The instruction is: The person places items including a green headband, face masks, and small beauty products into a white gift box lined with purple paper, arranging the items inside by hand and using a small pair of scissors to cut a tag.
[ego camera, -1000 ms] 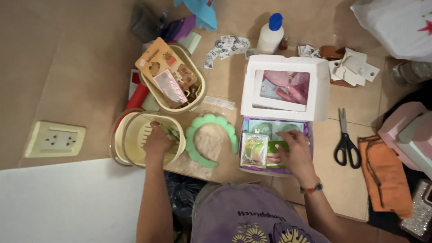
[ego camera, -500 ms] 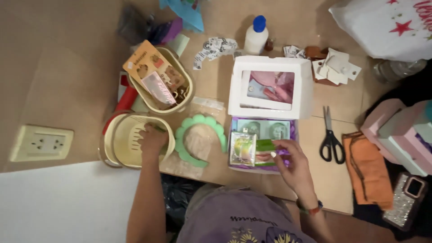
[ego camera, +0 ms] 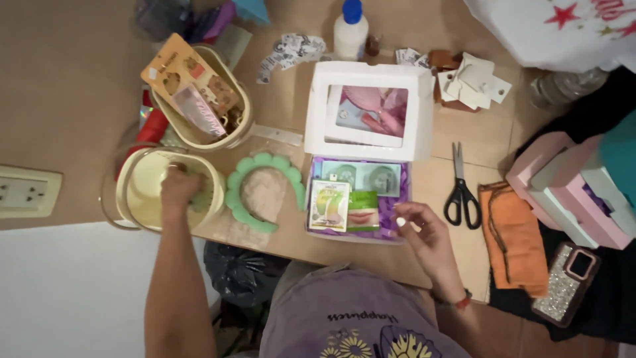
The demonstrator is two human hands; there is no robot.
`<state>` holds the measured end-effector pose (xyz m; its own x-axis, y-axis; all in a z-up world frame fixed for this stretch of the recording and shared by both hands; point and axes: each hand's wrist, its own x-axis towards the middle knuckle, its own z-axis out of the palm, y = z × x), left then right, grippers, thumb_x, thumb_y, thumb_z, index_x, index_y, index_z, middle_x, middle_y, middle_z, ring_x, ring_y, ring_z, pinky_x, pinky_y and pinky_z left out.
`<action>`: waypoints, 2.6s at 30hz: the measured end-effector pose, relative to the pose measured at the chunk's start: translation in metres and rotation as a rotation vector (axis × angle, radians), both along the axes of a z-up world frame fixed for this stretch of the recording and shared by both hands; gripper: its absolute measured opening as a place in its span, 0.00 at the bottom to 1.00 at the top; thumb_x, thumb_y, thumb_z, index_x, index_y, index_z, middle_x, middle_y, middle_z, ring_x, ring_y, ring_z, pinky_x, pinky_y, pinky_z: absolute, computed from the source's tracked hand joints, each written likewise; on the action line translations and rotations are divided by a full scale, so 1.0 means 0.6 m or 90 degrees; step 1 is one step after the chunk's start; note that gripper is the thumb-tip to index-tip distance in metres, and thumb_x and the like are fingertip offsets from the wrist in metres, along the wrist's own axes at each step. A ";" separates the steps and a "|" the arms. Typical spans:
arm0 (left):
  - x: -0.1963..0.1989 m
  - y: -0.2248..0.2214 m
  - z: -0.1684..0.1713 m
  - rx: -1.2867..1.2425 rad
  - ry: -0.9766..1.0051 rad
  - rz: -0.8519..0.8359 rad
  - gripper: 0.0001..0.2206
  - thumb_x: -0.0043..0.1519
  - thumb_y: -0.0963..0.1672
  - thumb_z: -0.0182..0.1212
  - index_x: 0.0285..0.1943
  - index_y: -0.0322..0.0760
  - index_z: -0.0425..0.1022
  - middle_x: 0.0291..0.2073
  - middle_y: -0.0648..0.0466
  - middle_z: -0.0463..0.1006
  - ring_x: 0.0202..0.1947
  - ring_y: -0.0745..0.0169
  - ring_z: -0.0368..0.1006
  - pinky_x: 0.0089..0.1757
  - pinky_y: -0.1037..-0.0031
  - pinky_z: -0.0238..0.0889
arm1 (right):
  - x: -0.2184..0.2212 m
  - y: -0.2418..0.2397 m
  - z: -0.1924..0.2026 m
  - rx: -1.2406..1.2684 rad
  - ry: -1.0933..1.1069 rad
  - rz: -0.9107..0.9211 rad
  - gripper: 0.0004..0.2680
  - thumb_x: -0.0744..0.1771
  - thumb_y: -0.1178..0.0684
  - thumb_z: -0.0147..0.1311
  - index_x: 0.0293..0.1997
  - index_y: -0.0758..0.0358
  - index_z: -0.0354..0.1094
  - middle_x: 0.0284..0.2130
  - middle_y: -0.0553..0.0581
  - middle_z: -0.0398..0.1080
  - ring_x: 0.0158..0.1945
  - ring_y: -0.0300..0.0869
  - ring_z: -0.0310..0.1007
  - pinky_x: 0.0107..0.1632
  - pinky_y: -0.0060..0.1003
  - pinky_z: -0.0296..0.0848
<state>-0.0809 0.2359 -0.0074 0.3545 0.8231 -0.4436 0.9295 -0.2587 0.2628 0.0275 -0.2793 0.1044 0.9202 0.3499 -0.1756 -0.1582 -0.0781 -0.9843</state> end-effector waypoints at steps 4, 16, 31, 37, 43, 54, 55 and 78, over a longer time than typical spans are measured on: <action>-0.031 0.009 0.070 -0.066 -0.208 0.125 0.29 0.56 0.47 0.63 0.69 0.39 0.66 0.52 0.37 0.76 0.41 0.37 0.77 0.30 0.52 0.72 | 0.021 -0.035 -0.024 0.090 0.078 -0.045 0.10 0.67 0.67 0.50 0.52 0.72 0.69 0.41 0.63 0.72 0.43 0.46 0.73 0.42 0.43 0.82; 0.113 -0.564 0.234 -0.532 -0.642 0.087 0.23 0.58 0.38 0.57 0.61 0.51 0.62 0.35 0.56 0.75 0.25 0.67 0.73 0.27 0.78 0.73 | -0.016 -0.012 -0.115 0.215 0.226 0.251 0.23 0.65 0.53 0.57 0.68 0.62 0.57 0.57 0.59 0.67 0.56 0.48 0.71 0.50 0.50 0.79; 0.109 -0.555 0.151 -0.680 -0.727 0.182 0.30 0.59 0.35 0.53 0.70 0.48 0.51 0.37 0.49 0.72 0.22 0.65 0.69 0.19 0.78 0.66 | 0.040 -0.067 -0.054 0.172 0.162 0.039 0.20 0.64 0.59 0.57 0.63 0.70 0.59 0.46 0.59 0.64 0.39 0.43 0.72 0.35 0.36 0.78; 0.085 -0.524 0.120 -0.653 -0.511 0.084 0.23 0.62 0.37 0.53 0.67 0.36 0.57 0.41 0.46 0.76 0.27 0.62 0.68 0.24 0.76 0.63 | 0.119 -0.096 -0.058 -0.152 -0.012 0.166 0.17 0.61 0.59 0.66 0.56 0.62 0.70 0.42 0.62 0.72 0.34 0.46 0.76 0.32 0.34 0.75; 0.070 -0.517 0.054 -0.615 -0.479 -0.147 0.23 0.61 0.40 0.57 0.66 0.37 0.59 0.50 0.38 0.79 0.39 0.55 0.78 0.29 0.79 0.65 | 0.145 -0.009 -0.024 -0.510 -0.053 0.486 0.15 0.63 0.47 0.63 0.54 0.50 0.75 0.45 0.63 0.78 0.46 0.59 0.80 0.49 0.52 0.78; 0.146 -0.532 0.071 -0.377 -0.356 -0.499 0.21 0.62 0.37 0.54 0.64 0.42 0.58 0.51 0.37 0.75 0.53 0.28 0.74 0.50 0.46 0.68 | 0.122 -0.011 -0.090 -0.698 -0.148 0.492 0.18 0.64 0.47 0.59 0.62 0.45 0.67 0.57 0.53 0.70 0.54 0.58 0.76 0.53 0.60 0.77; 0.153 -0.532 0.086 -0.370 -0.301 -0.526 0.22 0.62 0.37 0.53 0.65 0.43 0.57 0.51 0.37 0.75 0.54 0.28 0.73 0.51 0.44 0.67 | 0.117 -0.010 -0.085 -0.706 -0.140 0.475 0.19 0.64 0.47 0.59 0.63 0.41 0.64 0.58 0.50 0.68 0.54 0.59 0.76 0.53 0.61 0.76; 0.116 -0.522 0.030 -0.351 -0.607 -0.539 0.22 0.65 0.40 0.53 0.69 0.39 0.58 0.59 0.45 0.72 0.61 0.50 0.69 0.58 0.67 0.57 | 0.059 -0.040 -0.126 -0.579 -0.424 0.319 0.26 0.60 0.51 0.65 0.65 0.42 0.61 0.66 0.53 0.58 0.63 0.55 0.59 0.54 0.58 0.68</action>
<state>-0.0111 -0.0776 0.0109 0.9984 0.0074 0.0555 -0.0507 -0.3036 0.9515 0.0629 -0.3031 0.0289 0.7226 0.6855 -0.0888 0.5980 -0.6844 -0.4171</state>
